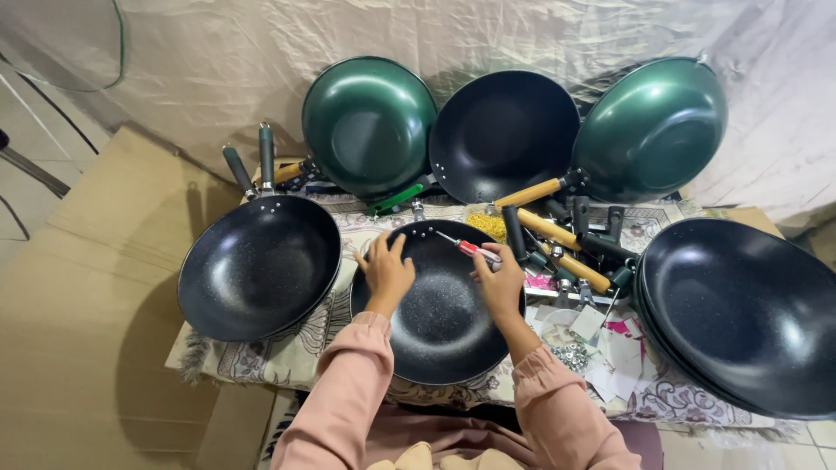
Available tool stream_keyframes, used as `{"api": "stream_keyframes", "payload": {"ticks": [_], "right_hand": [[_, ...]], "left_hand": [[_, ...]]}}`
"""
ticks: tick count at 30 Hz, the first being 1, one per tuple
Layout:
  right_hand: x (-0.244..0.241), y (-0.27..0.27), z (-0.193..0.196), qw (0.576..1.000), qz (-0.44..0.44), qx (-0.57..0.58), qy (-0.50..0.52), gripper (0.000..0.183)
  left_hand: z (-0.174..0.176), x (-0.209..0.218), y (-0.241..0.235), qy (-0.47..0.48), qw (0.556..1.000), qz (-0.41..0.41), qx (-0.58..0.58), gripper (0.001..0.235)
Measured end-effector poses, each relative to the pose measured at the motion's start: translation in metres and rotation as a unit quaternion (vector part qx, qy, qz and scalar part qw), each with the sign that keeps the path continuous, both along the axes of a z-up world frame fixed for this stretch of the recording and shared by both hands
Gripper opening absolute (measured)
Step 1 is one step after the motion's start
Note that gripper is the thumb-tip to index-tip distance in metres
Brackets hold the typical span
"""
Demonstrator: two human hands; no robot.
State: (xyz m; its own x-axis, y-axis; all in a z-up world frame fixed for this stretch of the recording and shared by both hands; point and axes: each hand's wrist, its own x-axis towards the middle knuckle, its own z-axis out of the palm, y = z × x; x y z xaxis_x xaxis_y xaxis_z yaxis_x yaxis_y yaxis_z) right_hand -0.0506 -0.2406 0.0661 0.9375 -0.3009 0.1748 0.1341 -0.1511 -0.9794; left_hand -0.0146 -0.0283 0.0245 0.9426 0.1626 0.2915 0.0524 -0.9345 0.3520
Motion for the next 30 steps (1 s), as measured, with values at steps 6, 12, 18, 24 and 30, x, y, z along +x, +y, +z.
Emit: {"api": "stream_keyframes", "payload": {"ticks": [6,12,18,24,30], "right_hand": [[-0.015,-0.019,0.012,0.982,0.022,0.187,0.002,0.035],[-0.011,-0.064,-0.028,0.998,-0.012,-0.062,0.027,0.035],[-0.007,-0.097,-0.033,0.956,-0.092,-0.277,-0.019,0.031],[0.011,-0.11,-0.061,0.938,-0.138,-0.319,0.003,0.04],[0.039,-0.121,-0.101,0.928,-0.144,-0.339,0.046,0.038]], "left_hand": [[-0.01,-0.006,-0.068,0.013,0.946,-0.109,-0.304,0.03],[-0.006,-0.008,-0.145,0.055,0.891,-0.113,-0.437,0.033],[-0.015,-0.004,-0.193,0.055,0.914,-0.145,-0.375,0.041],[-0.005,0.0,-0.21,0.023,0.949,-0.244,-0.2,0.07],[-0.04,0.028,-0.218,0.01,0.957,-0.29,-0.022,0.062]]}}
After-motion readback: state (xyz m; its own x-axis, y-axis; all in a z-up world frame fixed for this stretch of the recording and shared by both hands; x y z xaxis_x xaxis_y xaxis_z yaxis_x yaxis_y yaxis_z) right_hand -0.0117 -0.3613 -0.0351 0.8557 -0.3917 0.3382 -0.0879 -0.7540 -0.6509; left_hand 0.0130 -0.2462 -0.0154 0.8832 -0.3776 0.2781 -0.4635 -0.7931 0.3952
